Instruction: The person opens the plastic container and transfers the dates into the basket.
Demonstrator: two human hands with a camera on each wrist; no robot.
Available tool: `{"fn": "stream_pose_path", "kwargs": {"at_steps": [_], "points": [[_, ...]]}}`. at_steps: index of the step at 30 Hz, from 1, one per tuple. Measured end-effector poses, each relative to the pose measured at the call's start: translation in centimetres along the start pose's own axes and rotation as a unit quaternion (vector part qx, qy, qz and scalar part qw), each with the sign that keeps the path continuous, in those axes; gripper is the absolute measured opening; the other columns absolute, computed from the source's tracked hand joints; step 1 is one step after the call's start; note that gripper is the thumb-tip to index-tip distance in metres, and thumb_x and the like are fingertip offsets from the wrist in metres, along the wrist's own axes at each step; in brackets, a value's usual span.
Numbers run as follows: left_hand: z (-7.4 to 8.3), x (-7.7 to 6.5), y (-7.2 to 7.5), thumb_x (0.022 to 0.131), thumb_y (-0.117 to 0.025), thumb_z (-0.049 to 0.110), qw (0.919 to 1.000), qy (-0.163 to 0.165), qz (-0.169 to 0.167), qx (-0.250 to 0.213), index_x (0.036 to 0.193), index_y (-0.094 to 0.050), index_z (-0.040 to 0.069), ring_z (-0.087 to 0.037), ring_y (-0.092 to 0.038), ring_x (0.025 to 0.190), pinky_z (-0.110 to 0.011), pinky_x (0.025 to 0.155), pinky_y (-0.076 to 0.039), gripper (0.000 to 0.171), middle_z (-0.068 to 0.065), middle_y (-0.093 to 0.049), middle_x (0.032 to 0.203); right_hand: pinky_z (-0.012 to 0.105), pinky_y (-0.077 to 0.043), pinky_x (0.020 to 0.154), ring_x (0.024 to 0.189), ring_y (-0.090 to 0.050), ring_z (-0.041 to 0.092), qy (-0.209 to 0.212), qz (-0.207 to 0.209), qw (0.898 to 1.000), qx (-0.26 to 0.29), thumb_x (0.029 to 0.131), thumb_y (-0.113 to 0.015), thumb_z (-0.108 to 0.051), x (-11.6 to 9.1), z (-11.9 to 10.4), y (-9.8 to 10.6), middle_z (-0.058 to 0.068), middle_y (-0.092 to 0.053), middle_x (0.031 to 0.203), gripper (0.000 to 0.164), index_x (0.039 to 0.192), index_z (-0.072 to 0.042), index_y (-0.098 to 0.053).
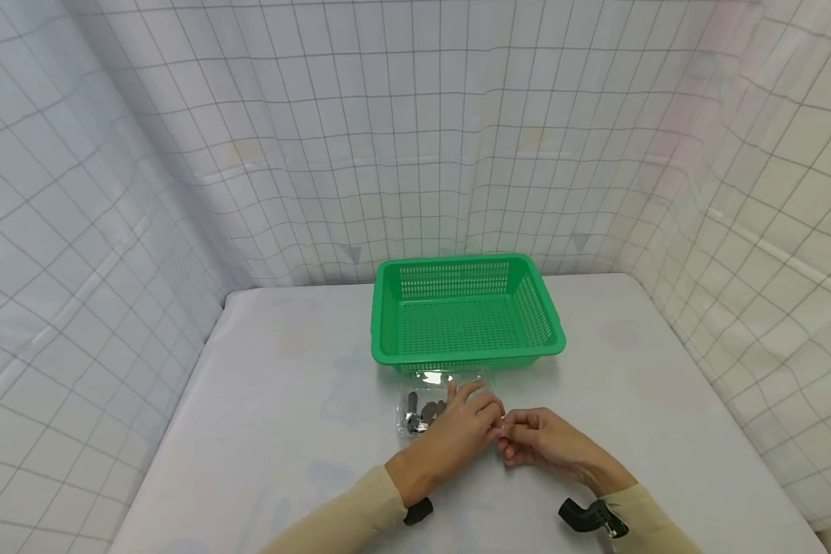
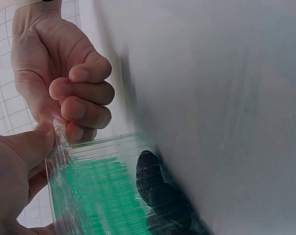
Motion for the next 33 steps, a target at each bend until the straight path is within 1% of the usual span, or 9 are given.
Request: {"fn": "stream_pose_path", "kwargs": {"at_steps": [7, 9, 14, 17, 19, 21, 25, 29, 33], "points": [[0.0, 0.1, 0.2, 0.114, -0.076, 0.024, 0.9998, 0.014, -0.011, -0.011, 0.110, -0.071, 0.013, -0.047, -0.062, 0.154, -0.086, 0.121, -0.055, 0.013, -0.003, -0.074, 0.131, 0.024, -0.071, 0.089, 0.093, -0.072, 0.008, 0.002, -0.007, 1.000, -0.010, 0.121, -0.064, -0.015, 0.1, -0.2, -0.1, 0.002, -0.076, 0.110, 0.016, 0.123, 0.000, -0.070], [0.0, 0.3, 0.7, 0.115, -0.075, 0.023, 0.9995, 0.015, 0.001, -0.028, 0.110, -0.071, 0.012, -0.039, -0.067, 0.147, -0.073, 0.122, -0.060, 0.012, -0.003, -0.073, 0.130, 0.025, -0.071, 0.090, 0.094, -0.073, 0.008, 0.001, -0.009, 1.000, -0.015, 0.121, -0.064, -0.015, 0.1, -0.1, -0.1, 0.002, -0.076, 0.109, 0.018, 0.125, 0.002, -0.069], [-0.3, 0.7, 2.4, 0.114, -0.077, 0.016, 0.9948, 0.010, 0.050, -0.088, 0.117, -0.071, 0.009, -0.019, -0.074, 0.121, -0.047, 0.112, -0.068, 0.009, -0.004, -0.073, 0.129, 0.026, -0.071, 0.090, 0.094, -0.073, 0.009, 0.001, -0.008, 1.000, -0.023, 0.121, -0.063, -0.016, -0.1, -0.1, 0.1, 0.002, -0.077, 0.108, 0.015, 0.121, -0.002, -0.068], [-0.2, 0.6, 2.5, 0.113, -0.078, 0.018, 0.9963, -0.005, 0.054, -0.067, 0.115, -0.070, 0.012, -0.019, -0.075, 0.124, -0.056, 0.115, -0.069, 0.010, -0.003, -0.073, 0.131, 0.026, -0.071, 0.090, 0.093, -0.073, 0.009, -0.002, -0.003, 1.000, -0.029, 0.121, -0.063, -0.016, -0.2, -0.1, 0.1, 0.001, -0.078, 0.107, 0.018, 0.123, 0.001, -0.069], [-0.1, 0.3, 2.3, 0.113, -0.079, 0.022, 0.9983, -0.013, 0.041, -0.040, 0.115, -0.069, 0.014, -0.022, -0.075, 0.130, -0.058, 0.119, -0.067, 0.013, -0.002, -0.073, 0.134, 0.026, -0.072, 0.089, 0.092, -0.074, 0.009, -0.004, 0.002, 0.999, -0.037, 0.121, -0.062, -0.016, -0.2, 0.0, 0.1, 0.001, -0.078, 0.107, 0.021, 0.125, 0.004, -0.070], [-0.3, 0.0, 2.0, 0.111, -0.082, 0.029, 0.9996, -0.016, 0.024, 0.001, 0.117, -0.069, 0.017, -0.023, -0.074, 0.136, -0.065, 0.124, -0.062, 0.019, 0.001, -0.072, 0.139, 0.027, -0.072, 0.089, 0.092, -0.074, 0.009, -0.006, 0.009, 0.999, -0.046, 0.121, -0.062, -0.016, -0.1, 0.1, 0.2, 0.001, -0.078, 0.105, 0.022, 0.124, 0.004, -0.070], [-1.3, -0.9, 1.9, 0.104, -0.090, 0.041, 0.9985, -0.017, -0.010, 0.051, 0.131, -0.071, 0.023, -0.024, -0.070, 0.144, -0.066, 0.129, -0.058, 0.037, 0.002, -0.071, 0.149, 0.028, -0.072, 0.088, 0.091, -0.074, 0.011, -0.012, 0.022, 0.998, -0.060, 0.121, -0.060, -0.015, -0.1, 0.3, 0.2, 0.001, -0.078, 0.104, 0.019, 0.118, 0.000, -0.071], [-3.0, -2.1, 2.7, 0.099, -0.095, 0.044, 0.9991, 0.000, -0.015, 0.040, 0.140, -0.070, 0.023, -0.026, -0.067, 0.148, -0.071, 0.131, -0.055, 0.052, -0.001, -0.069, 0.156, 0.029, -0.072, 0.088, 0.090, -0.074, 0.011, -0.018, 0.032, 0.997, -0.065, 0.120, -0.061, -0.014, -0.2, 0.2, 0.3, 0.001, -0.077, 0.102, 0.017, 0.115, -0.002, -0.071], [-4.5, -3.4, 4.0, 0.097, -0.097, 0.047, 0.9992, 0.017, 0.014, 0.034, 0.137, -0.073, 0.023, -0.028, -0.067, 0.148, -0.073, 0.128, -0.056, 0.053, -0.004, -0.069, 0.157, 0.029, -0.072, 0.088, 0.089, -0.074, 0.011, -0.018, 0.034, 0.997, -0.068, 0.119, -0.061, -0.014, -0.2, 0.0, 0.3, 0.001, -0.078, 0.101, 0.017, 0.114, -0.001, -0.071]]}}
Point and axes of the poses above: each hand's wrist, its own x-axis towards the middle knuckle, its own y-axis out of the back of the hand, z = x × y, the point moved 8 cm from there along x, towards the middle knuckle
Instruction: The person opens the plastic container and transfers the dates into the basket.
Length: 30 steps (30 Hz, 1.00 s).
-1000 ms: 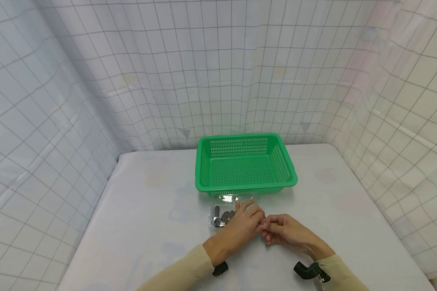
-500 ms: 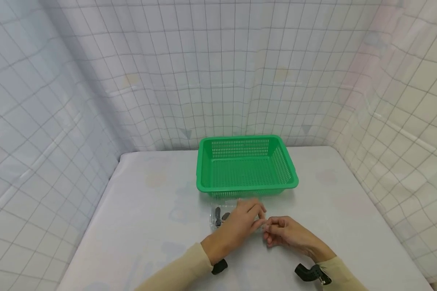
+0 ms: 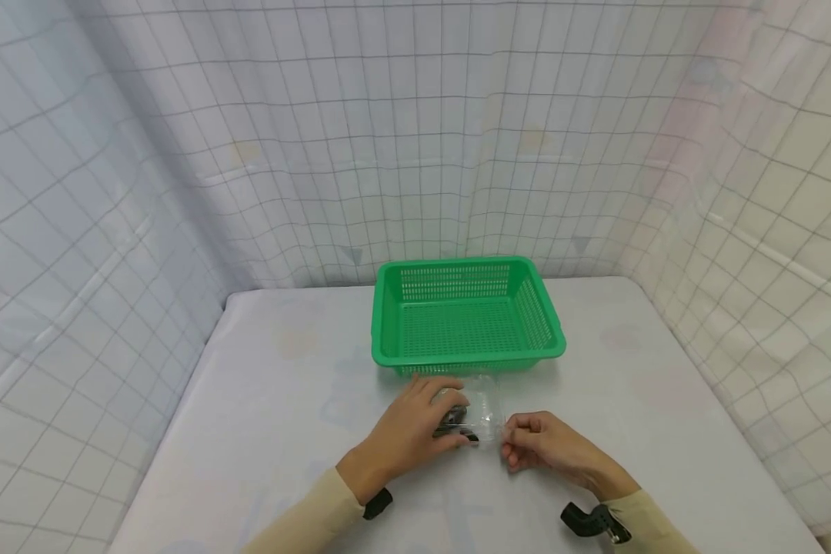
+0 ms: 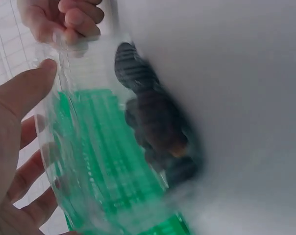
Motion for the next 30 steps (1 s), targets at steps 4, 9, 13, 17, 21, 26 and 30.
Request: {"fn": "stream_pose_path", "kwargs": {"at_steps": [4, 9, 13, 17, 21, 26, 30], "points": [[-0.6, -1.2, 1.0, 0.094, -0.099, 0.049, 0.9979, -0.019, 0.040, 0.048, 0.134, -0.075, 0.024, -0.029, -0.069, 0.145, -0.071, 0.123, -0.061, 0.053, -0.004, -0.070, 0.155, 0.029, -0.072, 0.087, 0.089, -0.073, 0.012, 0.001, 0.000, 1.000, -0.005, 0.119, -0.062, -0.013, 0.0, -0.1, 0.0, 0.002, -0.077, 0.101, 0.017, 0.113, 0.000, -0.072], [-0.7, -2.5, 1.8, 0.089, -0.105, 0.039, 0.9871, -0.073, 0.085, 0.114, 0.137, -0.074, 0.025, -0.029, -0.072, 0.138, -0.065, 0.119, -0.066, 0.058, -0.006, -0.072, 0.150, 0.028, -0.071, 0.086, 0.089, -0.073, 0.012, 0.001, -0.004, 1.000, -0.003, 0.119, -0.062, -0.013, 0.0, -0.3, -0.2, 0.002, -0.077, 0.100, 0.017, 0.113, -0.001, -0.072], [-1.4, -3.2, 2.2, 0.088, -0.104, 0.030, 0.9889, -0.071, 0.094, 0.091, 0.138, -0.074, 0.024, -0.027, -0.072, 0.138, -0.048, 0.111, -0.072, 0.059, -0.007, -0.072, 0.152, 0.028, -0.072, 0.086, 0.089, -0.074, 0.012, -0.003, -0.010, 1.000, -0.003, 0.118, -0.062, -0.012, 0.0, -0.2, -0.5, 0.002, -0.077, 0.100, 0.016, 0.112, -0.001, -0.072], [-2.2, -3.8, 2.4, 0.086, -0.105, 0.026, 0.9931, -0.051, 0.101, 0.030, 0.132, -0.075, 0.020, -0.029, -0.073, 0.139, -0.039, 0.101, -0.074, 0.056, -0.009, -0.073, 0.150, 0.029, -0.073, 0.086, 0.089, -0.075, 0.013, 0.001, -0.003, 1.000, -0.015, 0.118, -0.062, -0.012, 0.0, -0.2, -0.8, 0.003, -0.078, 0.100, 0.017, 0.112, 0.001, -0.072], [-2.2, -4.0, 2.4, 0.084, -0.107, 0.025, 0.9923, -0.047, 0.115, 0.010, 0.123, -0.077, 0.017, -0.033, -0.076, 0.138, -0.043, 0.106, -0.073, 0.051, -0.010, -0.076, 0.144, 0.032, -0.074, 0.087, 0.090, -0.077, 0.016, 0.010, 0.028, 0.999, -0.031, 0.120, -0.059, -0.013, -0.2, -0.5, -0.8, 0.006, -0.078, 0.102, 0.021, 0.120, 0.006, -0.068], [-2.3, -3.9, 2.5, 0.082, -0.109, 0.025, 0.9914, -0.034, 0.126, 0.007, 0.121, -0.078, 0.016, -0.035, -0.079, 0.134, -0.044, 0.103, -0.074, 0.050, -0.011, -0.078, 0.141, 0.039, -0.077, 0.089, 0.092, -0.082, 0.019, 0.005, 0.067, 0.998, -0.020, 0.121, -0.058, -0.018, -0.2, -0.8, -0.6, 0.013, -0.082, 0.107, 0.043, 0.150, 0.014, -0.051], [-2.1, -3.9, 2.5, 0.081, -0.109, 0.026, 0.9910, -0.028, 0.131, 0.009, 0.119, -0.079, 0.016, -0.035, -0.079, 0.133, -0.043, 0.100, -0.075, 0.050, -0.012, -0.078, 0.139, 0.039, -0.077, 0.088, 0.090, -0.083, 0.018, 0.006, 0.078, 0.997, -0.018, 0.118, -0.060, -0.014, 0.1, -0.9, -0.7, 0.017, -0.084, 0.109, 0.064, 0.169, 0.015, -0.034]]}}
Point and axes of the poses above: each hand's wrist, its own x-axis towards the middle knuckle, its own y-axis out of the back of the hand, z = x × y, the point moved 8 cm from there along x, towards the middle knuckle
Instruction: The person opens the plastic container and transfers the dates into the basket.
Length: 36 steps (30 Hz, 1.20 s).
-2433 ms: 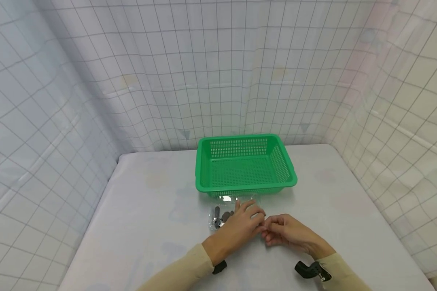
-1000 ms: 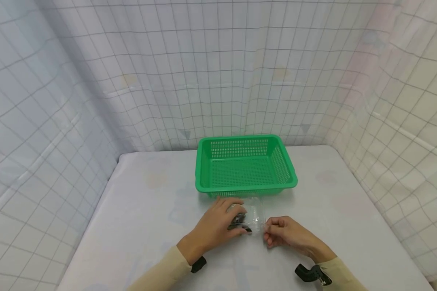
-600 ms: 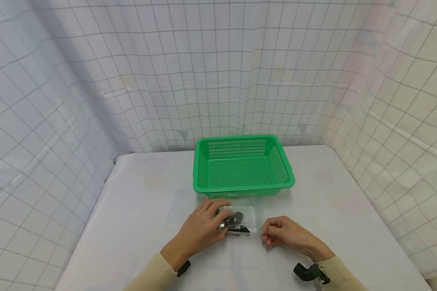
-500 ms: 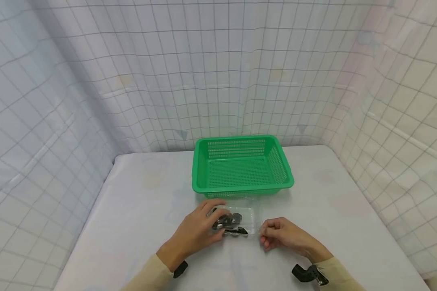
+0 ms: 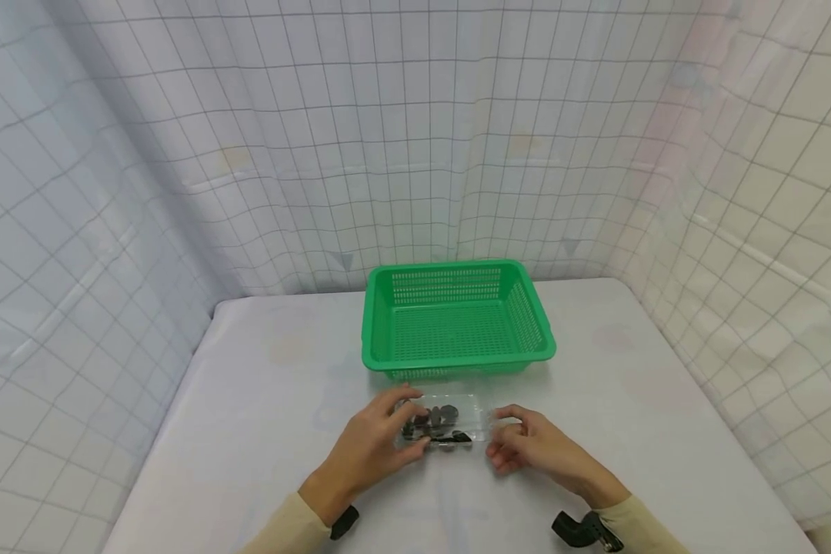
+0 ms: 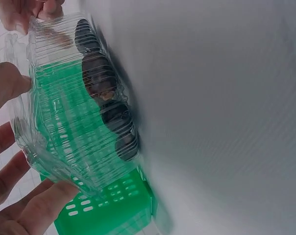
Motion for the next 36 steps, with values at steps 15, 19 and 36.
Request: {"fn": "stream_pose_path", "kwargs": {"at_steps": [15, 19, 36], "points": [[0.5, 0.0, 0.7, 0.079, -0.107, 0.016, 0.9996, -0.014, 0.000, 0.026, 0.119, -0.084, 0.020, -0.025, -0.081, 0.126, -0.035, 0.092, -0.075, 0.046, -0.003, -0.081, 0.131, 0.023, -0.063, 0.070, 0.077, -0.067, 0.011, 0.033, 0.046, 0.998, -0.019, 0.109, -0.063, -0.002, 0.5, -1.2, -0.5, 0.005, -0.082, 0.090, 0.078, 0.180, 0.005, -0.032], [0.7, 0.6, 1.9, 0.080, -0.105, 0.009, 0.9992, -0.031, 0.021, 0.017, 0.121, -0.086, 0.015, -0.020, -0.085, 0.113, -0.032, 0.086, -0.074, 0.046, -0.003, -0.084, 0.124, 0.022, -0.060, 0.069, 0.085, -0.071, 0.016, 0.042, 0.040, 0.998, -0.024, 0.111, -0.066, -0.002, 0.3, -1.3, -0.3, 0.003, -0.076, 0.085, 0.078, 0.180, 0.006, -0.031], [-4.6, 1.1, 5.0, 0.091, -0.093, -0.013, 0.9705, 0.117, 0.128, -0.168, 0.126, -0.082, -0.001, -0.033, -0.089, 0.104, -0.025, 0.080, -0.074, 0.039, -0.014, -0.088, 0.121, 0.021, -0.059, 0.070, 0.078, -0.066, 0.012, 0.024, 0.019, 0.999, -0.043, 0.110, -0.070, -0.006, -0.4, -1.0, 0.9, 0.002, -0.079, 0.089, 0.075, 0.177, 0.005, -0.039]]}}
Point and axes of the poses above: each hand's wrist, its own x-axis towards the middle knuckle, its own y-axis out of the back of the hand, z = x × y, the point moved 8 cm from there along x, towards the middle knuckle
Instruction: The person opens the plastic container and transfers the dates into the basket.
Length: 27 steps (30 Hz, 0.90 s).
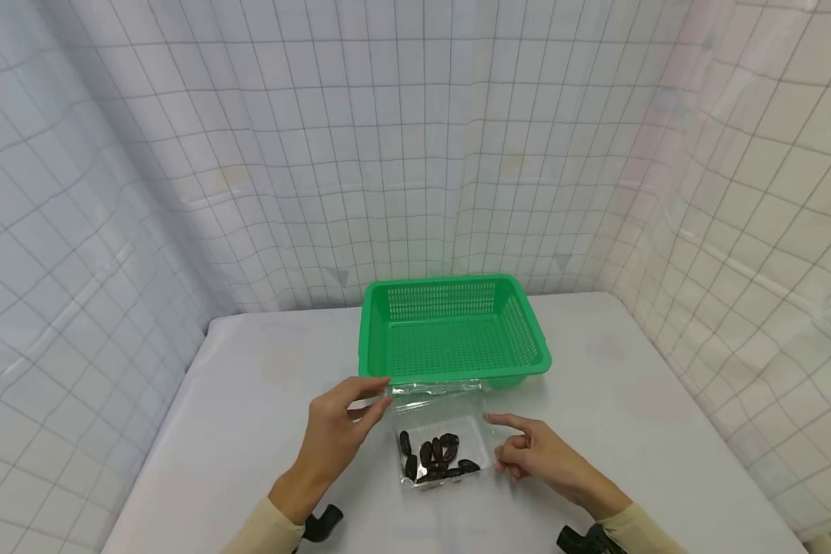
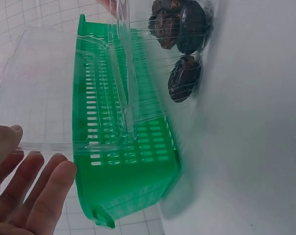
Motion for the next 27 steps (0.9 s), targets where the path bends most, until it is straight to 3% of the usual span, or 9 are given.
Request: {"fn": "stream_pose_path", "kwargs": {"at_steps": [6, 11, 16, 20, 27], "points": [[-2.4, -0.9, -0.4, 0.098, -0.093, 0.001, 0.9929, 0.119, -0.003, -0.002, 0.121, -0.081, 0.004, -0.031, -0.091, 0.099, -0.025, 0.079, -0.074, 0.026, -0.012, -0.089, 0.119, 0.023, -0.061, 0.070, 0.077, -0.068, 0.014, -0.002, -0.011, 1.000, -0.014, 0.110, -0.072, -0.007, -0.1, 0.1, -0.2, 0.004, -0.081, 0.090, 0.075, 0.177, 0.004, -0.040], [-3.5, -1.9, -0.8, 0.102, -0.090, 0.006, 0.9839, 0.178, -0.012, -0.009, 0.118, -0.075, 0.010, -0.027, -0.090, 0.098, -0.024, 0.079, -0.073, 0.023, -0.005, -0.087, 0.113, 0.025, -0.064, 0.071, 0.081, -0.071, 0.017, 0.000, -0.016, 0.999, -0.034, 0.112, -0.072, -0.010, -0.2, 0.0, -0.4, 0.008, -0.082, 0.092, 0.072, 0.177, 0.001, -0.042], [-4.2, -2.3, -0.6, 0.105, -0.089, 0.008, 0.9792, 0.201, -0.016, -0.019, 0.121, -0.074, 0.011, -0.022, -0.090, 0.097, -0.022, 0.079, -0.073, 0.022, -0.001, -0.085, 0.112, 0.026, -0.062, 0.069, 0.079, -0.070, 0.017, 0.013, -0.018, 0.998, -0.056, 0.113, -0.071, -0.010, -0.2, -0.4, -0.6, 0.013, -0.081, 0.091, 0.069, 0.176, 0.000, -0.045], [-4.3, -2.8, 0.2, 0.104, -0.088, 0.005, 0.9778, 0.209, -0.008, -0.005, 0.121, -0.077, 0.009, -0.020, -0.089, 0.092, -0.023, 0.076, -0.073, 0.021, -0.003, -0.086, 0.112, 0.025, -0.058, 0.068, 0.073, -0.065, 0.012, 0.028, -0.029, 0.996, -0.074, 0.113, -0.070, -0.009, 0.1, -0.7, -1.0, 0.017, -0.081, 0.090, 0.067, 0.175, 0.000, -0.047], [-4.4, -4.0, 1.4, 0.102, -0.087, 0.001, 0.9751, 0.222, 0.009, 0.007, 0.118, -0.077, 0.010, -0.014, -0.087, 0.087, -0.017, 0.070, -0.070, 0.021, -0.005, -0.087, 0.112, 0.024, -0.061, 0.069, 0.075, -0.069, 0.012, 0.043, -0.046, 0.995, -0.083, 0.111, -0.071, -0.009, 0.5, -1.4, -2.1, 0.020, -0.080, 0.090, 0.067, 0.173, 0.003, -0.048]]}}
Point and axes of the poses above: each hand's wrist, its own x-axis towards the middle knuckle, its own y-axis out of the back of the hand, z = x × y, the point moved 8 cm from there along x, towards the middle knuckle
